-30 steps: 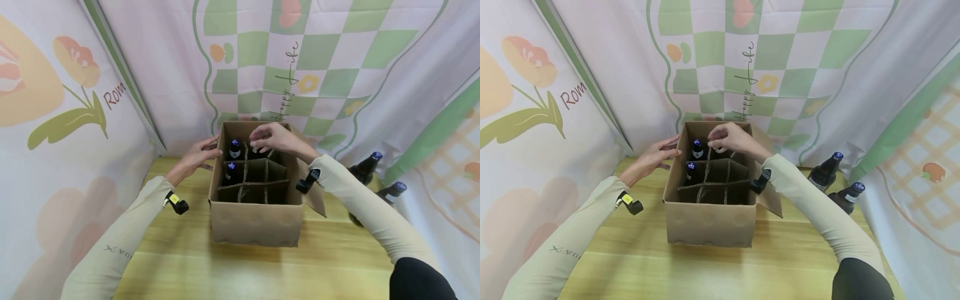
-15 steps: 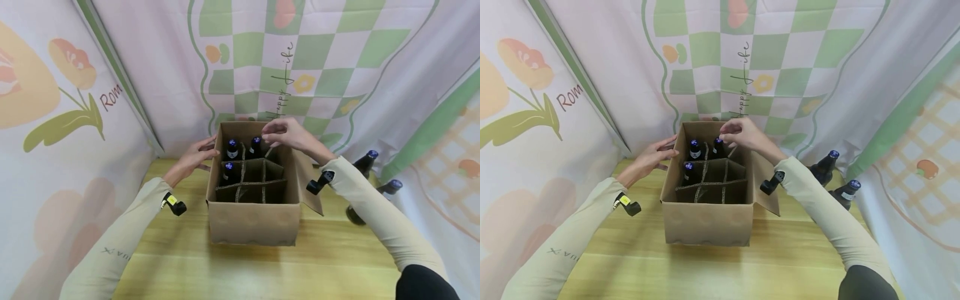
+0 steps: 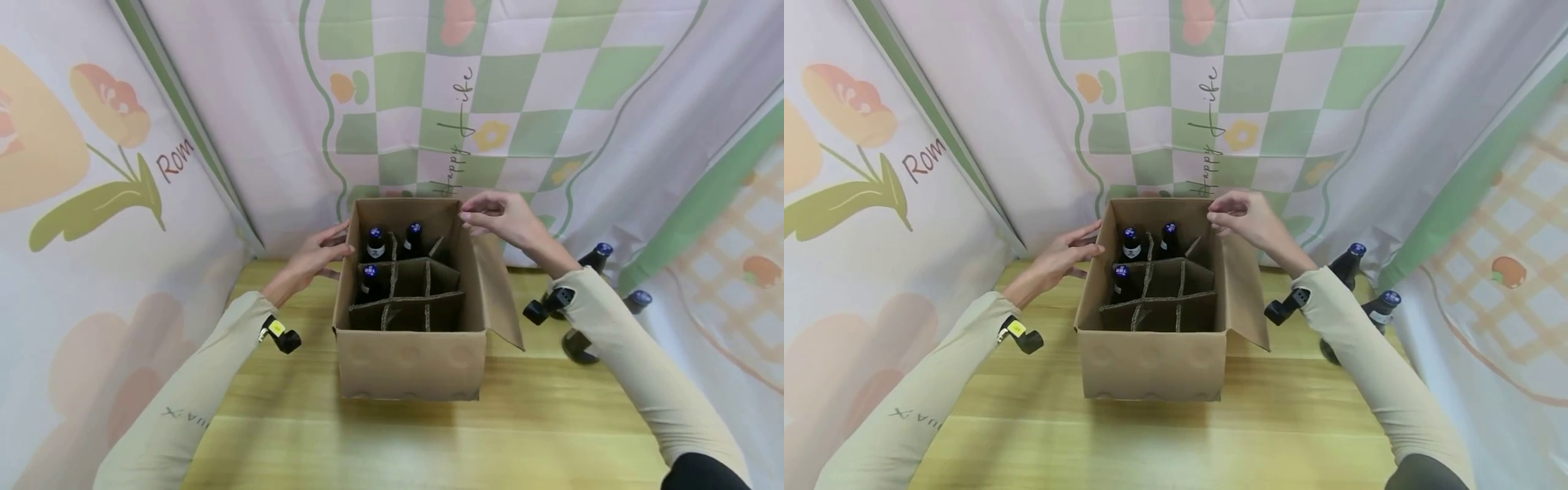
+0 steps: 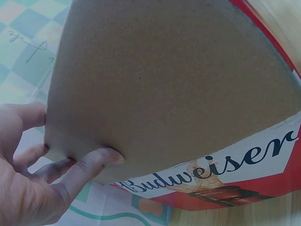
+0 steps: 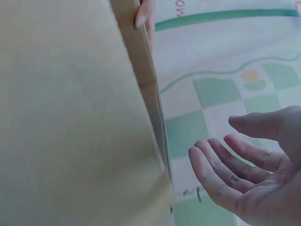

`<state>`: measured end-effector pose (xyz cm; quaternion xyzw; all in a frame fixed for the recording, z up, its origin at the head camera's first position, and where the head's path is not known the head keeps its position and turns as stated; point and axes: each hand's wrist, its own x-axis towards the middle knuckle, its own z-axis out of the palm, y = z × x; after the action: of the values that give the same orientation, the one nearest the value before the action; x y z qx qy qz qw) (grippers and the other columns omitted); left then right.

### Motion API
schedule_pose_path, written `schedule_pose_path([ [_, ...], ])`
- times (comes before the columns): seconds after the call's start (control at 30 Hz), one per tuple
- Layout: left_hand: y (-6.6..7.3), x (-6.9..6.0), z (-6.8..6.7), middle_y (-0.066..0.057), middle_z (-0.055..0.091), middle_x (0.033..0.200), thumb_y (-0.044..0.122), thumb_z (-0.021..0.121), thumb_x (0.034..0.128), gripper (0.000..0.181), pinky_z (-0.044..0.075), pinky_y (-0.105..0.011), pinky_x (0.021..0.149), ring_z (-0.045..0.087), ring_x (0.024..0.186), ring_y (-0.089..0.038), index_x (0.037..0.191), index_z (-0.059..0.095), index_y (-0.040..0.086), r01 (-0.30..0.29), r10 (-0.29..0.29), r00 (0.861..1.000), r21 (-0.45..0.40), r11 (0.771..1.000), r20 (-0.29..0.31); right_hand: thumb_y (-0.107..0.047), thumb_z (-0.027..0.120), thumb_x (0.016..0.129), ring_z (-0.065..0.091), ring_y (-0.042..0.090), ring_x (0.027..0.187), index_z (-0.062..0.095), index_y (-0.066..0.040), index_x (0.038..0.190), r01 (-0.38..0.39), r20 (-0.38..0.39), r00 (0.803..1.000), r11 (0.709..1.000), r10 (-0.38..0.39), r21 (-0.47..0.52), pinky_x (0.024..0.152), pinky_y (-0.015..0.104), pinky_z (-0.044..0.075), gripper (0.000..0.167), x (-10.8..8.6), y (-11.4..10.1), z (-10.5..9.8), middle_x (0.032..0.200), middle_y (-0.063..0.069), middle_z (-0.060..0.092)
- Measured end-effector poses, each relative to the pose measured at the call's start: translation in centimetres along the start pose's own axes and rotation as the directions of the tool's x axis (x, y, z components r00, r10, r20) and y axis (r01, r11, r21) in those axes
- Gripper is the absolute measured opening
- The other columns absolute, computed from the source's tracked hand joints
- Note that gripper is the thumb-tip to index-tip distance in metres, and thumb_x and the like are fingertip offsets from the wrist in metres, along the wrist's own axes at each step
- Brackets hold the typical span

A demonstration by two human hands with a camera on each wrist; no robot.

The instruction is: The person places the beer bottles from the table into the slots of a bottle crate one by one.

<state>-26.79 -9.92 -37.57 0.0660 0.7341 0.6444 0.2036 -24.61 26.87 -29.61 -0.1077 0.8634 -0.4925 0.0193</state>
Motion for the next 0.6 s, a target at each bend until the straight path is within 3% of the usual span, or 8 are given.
schedule_pose_path([
  [0.13,0.1,0.0,0.0,-0.012,0.032,0.17,0.016,0.062,0.1054,0.07,0.065,-0.03,0.072,0.052,0.139,-0.038,0.166,0.03,0.031,0.008,-0.008,1.0,0.011,1.0,-0.003,-0.019,0.072,0.101,0.075,0.009,0.084,0.065,0.009,0.127,-0.008,-0.045,0.999,1.0,0.008,0.006,0.079,0.023,0.064,0.038,-0.7,1.2,-1.1,0.103,0.007,0.079],
  [0.37,0.1,-0.1,-0.1,-0.014,0.034,0.169,0.014,0.06,0.1059,0.07,0.065,-0.031,0.073,0.051,0.139,-0.039,0.167,0.028,0.029,0.0,0.0,1.0,0.0,1.0,-0.002,-0.014,0.067,0.103,0.071,0.0,0.078,0.058,0.014,0.132,-0.037,-0.05,0.998,0.999,0.036,-0.034,0.073,0.016,0.062,0.041,-1.3,3.4,-3.3,0.094,-0.012,0.075],
  [0.6,0.0,-0.1,0.0,-0.015,0.035,0.168,0.015,0.06,0.1059,0.07,0.065,-0.031,0.075,0.052,0.138,-0.04,0.166,0.027,0.03,-0.001,0.001,1.0,0.011,1.0,0.006,-0.017,0.064,0.105,0.07,-0.001,0.079,0.056,0.012,0.136,-0.107,-0.07,0.993,0.989,0.1,-0.102,0.078,0.014,0.06,0.043,-2.3,6.0,-5.3,0.103,-0.008,0.074],
])
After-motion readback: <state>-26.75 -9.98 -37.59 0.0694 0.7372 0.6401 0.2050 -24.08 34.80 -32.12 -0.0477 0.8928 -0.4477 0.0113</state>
